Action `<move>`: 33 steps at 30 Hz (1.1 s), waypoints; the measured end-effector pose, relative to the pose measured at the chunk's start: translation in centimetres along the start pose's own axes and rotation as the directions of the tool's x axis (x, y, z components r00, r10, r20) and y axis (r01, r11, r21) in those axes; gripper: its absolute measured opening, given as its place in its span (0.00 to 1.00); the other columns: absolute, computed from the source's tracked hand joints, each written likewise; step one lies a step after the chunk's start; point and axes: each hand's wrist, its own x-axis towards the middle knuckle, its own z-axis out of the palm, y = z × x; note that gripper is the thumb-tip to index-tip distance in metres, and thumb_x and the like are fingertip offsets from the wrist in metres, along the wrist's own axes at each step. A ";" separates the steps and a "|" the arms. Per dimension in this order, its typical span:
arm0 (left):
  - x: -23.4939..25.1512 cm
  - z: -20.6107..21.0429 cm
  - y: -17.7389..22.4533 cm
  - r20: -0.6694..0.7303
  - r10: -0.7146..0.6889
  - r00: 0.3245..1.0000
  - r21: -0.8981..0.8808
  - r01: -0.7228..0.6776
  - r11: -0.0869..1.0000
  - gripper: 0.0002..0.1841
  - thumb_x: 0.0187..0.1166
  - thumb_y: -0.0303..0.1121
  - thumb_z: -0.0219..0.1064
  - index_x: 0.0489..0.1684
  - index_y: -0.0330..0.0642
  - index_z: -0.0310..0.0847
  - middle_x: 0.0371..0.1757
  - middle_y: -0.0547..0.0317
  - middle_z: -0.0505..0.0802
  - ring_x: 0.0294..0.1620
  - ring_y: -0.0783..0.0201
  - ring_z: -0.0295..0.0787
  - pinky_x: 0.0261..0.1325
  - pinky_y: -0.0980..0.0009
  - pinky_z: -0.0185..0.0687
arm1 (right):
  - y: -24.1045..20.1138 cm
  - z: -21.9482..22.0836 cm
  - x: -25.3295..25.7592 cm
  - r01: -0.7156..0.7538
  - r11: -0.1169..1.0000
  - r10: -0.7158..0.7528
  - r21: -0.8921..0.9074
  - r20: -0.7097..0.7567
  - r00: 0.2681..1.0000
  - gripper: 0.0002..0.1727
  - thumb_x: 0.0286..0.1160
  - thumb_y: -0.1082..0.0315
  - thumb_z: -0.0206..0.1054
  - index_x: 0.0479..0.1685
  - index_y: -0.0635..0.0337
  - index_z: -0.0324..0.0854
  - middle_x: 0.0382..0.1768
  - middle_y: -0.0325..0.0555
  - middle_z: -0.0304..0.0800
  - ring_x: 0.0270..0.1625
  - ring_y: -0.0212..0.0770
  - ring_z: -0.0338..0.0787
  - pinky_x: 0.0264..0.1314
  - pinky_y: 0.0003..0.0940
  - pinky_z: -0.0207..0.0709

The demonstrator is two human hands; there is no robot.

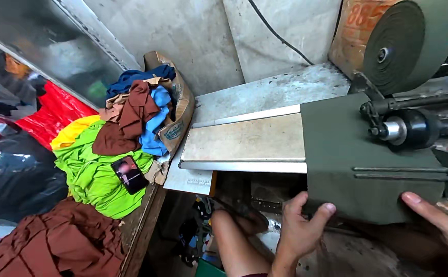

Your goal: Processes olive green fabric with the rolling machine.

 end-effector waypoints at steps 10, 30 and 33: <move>-0.2 0.1 0.1 0.051 0.026 0.998 -0.002 -0.026 1.000 0.13 0.80 0.28 0.69 0.52 0.23 0.85 0.48 0.45 0.94 0.53 0.65 0.92 0.64 0.63 0.87 | 0.0 0.0 0.0 -0.011 1.000 0.011 -0.012 -0.007 1.000 0.13 0.91 0.58 0.52 0.60 0.49 0.79 0.52 0.13 0.90 0.59 0.10 0.85 0.72 0.19 0.77; -0.5 0.5 -0.6 -0.014 -0.017 1.000 -0.010 0.016 1.000 0.13 0.79 0.30 0.72 0.54 0.31 0.87 0.49 0.55 0.96 0.54 0.68 0.93 0.64 0.66 0.89 | 0.2 -0.2 0.0 -0.013 0.997 0.013 -0.073 -0.001 1.000 0.22 0.88 0.42 0.53 0.56 0.45 0.86 0.48 0.21 0.94 0.56 0.15 0.88 0.66 0.22 0.82; -0.4 0.5 -0.7 -0.043 -0.018 0.999 -0.009 0.017 1.000 0.11 0.78 0.31 0.72 0.51 0.35 0.89 0.46 0.58 0.97 0.50 0.69 0.94 0.60 0.67 0.92 | -0.2 -0.4 0.1 -0.049 0.995 0.051 -0.082 0.025 0.998 0.24 0.89 0.45 0.52 0.54 0.52 0.86 0.47 0.26 0.94 0.55 0.17 0.88 0.66 0.25 0.83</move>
